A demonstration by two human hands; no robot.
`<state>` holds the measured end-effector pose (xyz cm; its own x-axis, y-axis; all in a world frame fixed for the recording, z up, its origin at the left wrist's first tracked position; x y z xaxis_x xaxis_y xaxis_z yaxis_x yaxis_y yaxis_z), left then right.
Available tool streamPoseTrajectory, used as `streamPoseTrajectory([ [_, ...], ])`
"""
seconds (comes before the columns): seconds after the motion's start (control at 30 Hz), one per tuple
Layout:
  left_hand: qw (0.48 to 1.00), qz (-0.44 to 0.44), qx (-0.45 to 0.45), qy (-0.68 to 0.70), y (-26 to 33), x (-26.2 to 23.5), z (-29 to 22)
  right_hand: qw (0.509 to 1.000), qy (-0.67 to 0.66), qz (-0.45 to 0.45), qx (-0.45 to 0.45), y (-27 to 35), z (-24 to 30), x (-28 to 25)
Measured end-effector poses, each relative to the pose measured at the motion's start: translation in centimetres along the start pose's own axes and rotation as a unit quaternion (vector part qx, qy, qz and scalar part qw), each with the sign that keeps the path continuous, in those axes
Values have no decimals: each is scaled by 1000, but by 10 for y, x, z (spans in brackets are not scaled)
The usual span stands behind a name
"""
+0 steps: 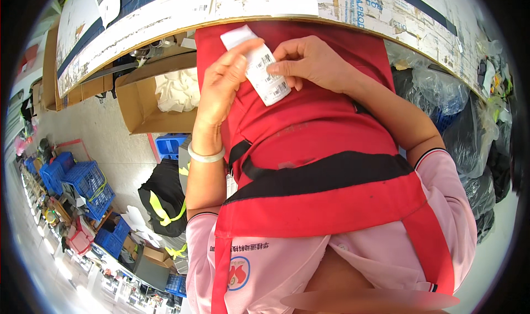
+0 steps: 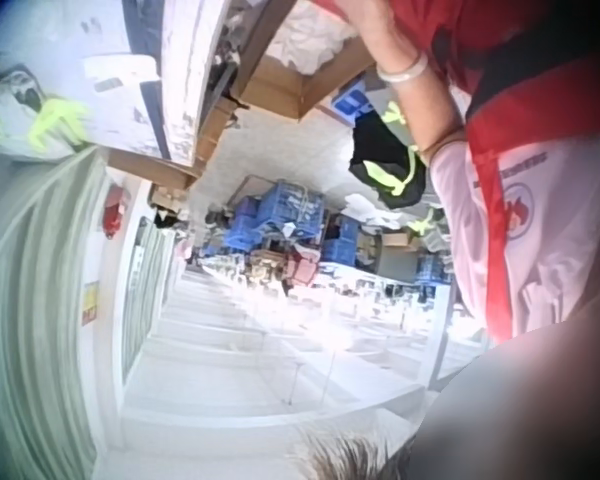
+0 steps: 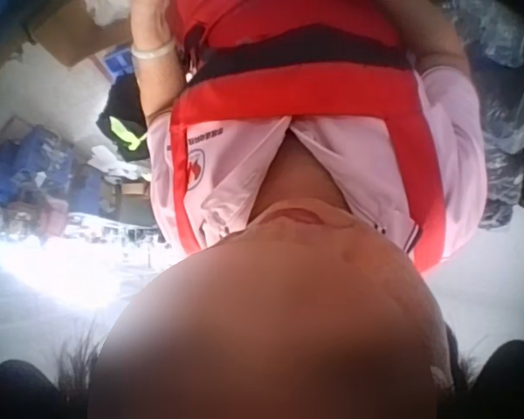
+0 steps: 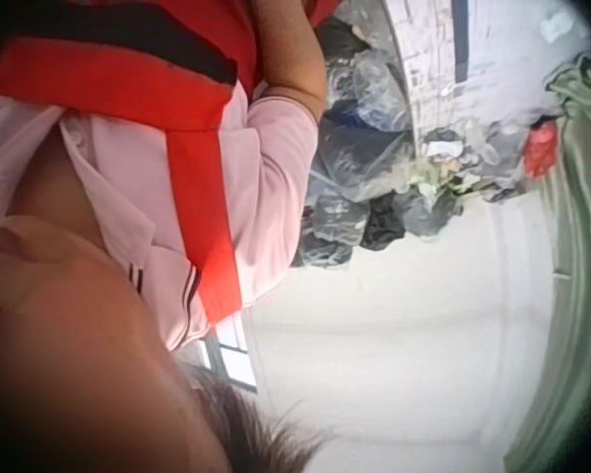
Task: Peeling small white adhesive labels from a backing sheet and applying them to a workbench or container.
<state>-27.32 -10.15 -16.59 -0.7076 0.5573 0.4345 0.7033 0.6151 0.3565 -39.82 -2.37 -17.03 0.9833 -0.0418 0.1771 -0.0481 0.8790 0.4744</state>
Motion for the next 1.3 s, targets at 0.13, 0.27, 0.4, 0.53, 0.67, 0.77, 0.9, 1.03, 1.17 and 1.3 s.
streamPoseTrajectory([
  [0.13, 984, 22, -20, -178, 1, -6, 9, 998, -15, -50, -38, 0, 6, -3],
  [0.27, 983, 1, -30, -182, 1, -5, 10, 991, 15, -81, -101, 4, 18, -7],
  [0.4, 975, 25, -67, -212, 0, 2, 11, 938, 219, -99, -250, 8, 38, -9],
  [0.53, 968, 43, -85, -232, -5, 8, 13, 936, 262, -74, -224, 11, 34, -13],
  [0.67, 972, 105, -63, -200, -7, -4, 21, 902, 293, -113, -297, 15, 53, -20],
  [0.77, 987, 65, -62, -135, -9, -5, 9, 957, 126, -214, -149, 10, 55, -64],
  [0.9, 980, 24, 8, -197, -13, -11, 3, 958, 132, -236, -95, 3, 57, -95],
  [1.03, 977, 35, 2, -212, -14, -6, 0, 965, 125, -214, -88, -1, 58, -97],
  [1.17, 976, 24, 10, -216, -15, -10, 3, 971, 104, -187, -112, -1, 71, -87],
  [1.3, 975, 17, 12, -219, -16, -10, 3, 977, 79, -178, -87, -7, 62, -90],
])
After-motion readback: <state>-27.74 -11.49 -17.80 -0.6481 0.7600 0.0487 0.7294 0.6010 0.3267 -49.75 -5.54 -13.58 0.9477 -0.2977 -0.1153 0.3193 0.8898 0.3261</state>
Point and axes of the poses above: each hand's wrist, its own y-axis away from the middle knuckle, its own x-axis out of the palm, z = x × y, the point moved 7 cm from there along -y, towards the middle knuckle, and after that the axes turned 1 degree about -z, right-handed, at the moved point
